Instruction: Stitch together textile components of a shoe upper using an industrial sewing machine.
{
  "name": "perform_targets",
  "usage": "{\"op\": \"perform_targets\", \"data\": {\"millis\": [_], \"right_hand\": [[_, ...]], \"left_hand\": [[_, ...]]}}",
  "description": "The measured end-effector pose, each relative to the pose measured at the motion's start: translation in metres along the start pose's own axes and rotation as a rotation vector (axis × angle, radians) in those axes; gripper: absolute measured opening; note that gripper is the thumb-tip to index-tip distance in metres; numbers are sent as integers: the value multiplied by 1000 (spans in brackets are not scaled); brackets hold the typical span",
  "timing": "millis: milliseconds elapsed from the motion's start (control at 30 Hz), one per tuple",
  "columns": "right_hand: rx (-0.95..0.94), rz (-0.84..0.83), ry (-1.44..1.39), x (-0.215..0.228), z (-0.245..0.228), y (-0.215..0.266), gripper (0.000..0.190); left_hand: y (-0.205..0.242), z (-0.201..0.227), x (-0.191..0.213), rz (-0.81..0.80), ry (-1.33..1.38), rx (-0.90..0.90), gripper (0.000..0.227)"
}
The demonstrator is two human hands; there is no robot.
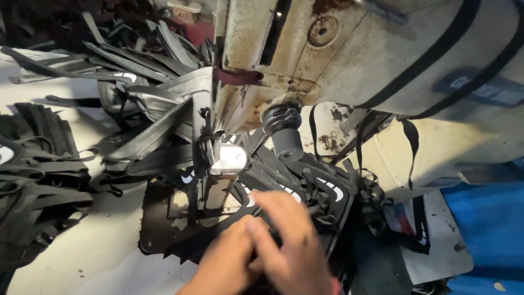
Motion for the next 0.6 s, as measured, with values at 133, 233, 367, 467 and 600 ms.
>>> {"op": "perform_targets", "data": {"millis": [133,233,367,467,600], "right_hand": [[-23,-79,291,21,14,1,45],[-298,-253,68,0,51,45,53],[-236,96,-392,-53,69,104,51],[8,168,-447,-52,1,66,46],[-96,121,-170,-36,-34,31,56]], "left_hand": [[16,33,41,94,14,55,31],[46,4,38,-270,27,174,12],[58,-13,68,-208,-114,84,25],[46,31,117,83,138,148,40],[34,69,152,327,254,262,50]]}}
Point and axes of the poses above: each hand's wrist, its own y-axis away from the middle knuckle, its own x-axis out of the back of the hand, z = x × y, the point moved 9 cm from there along -y, towards the middle knuckle, and after that the axes turned 12 degrees about x, right-handed, at the moved point
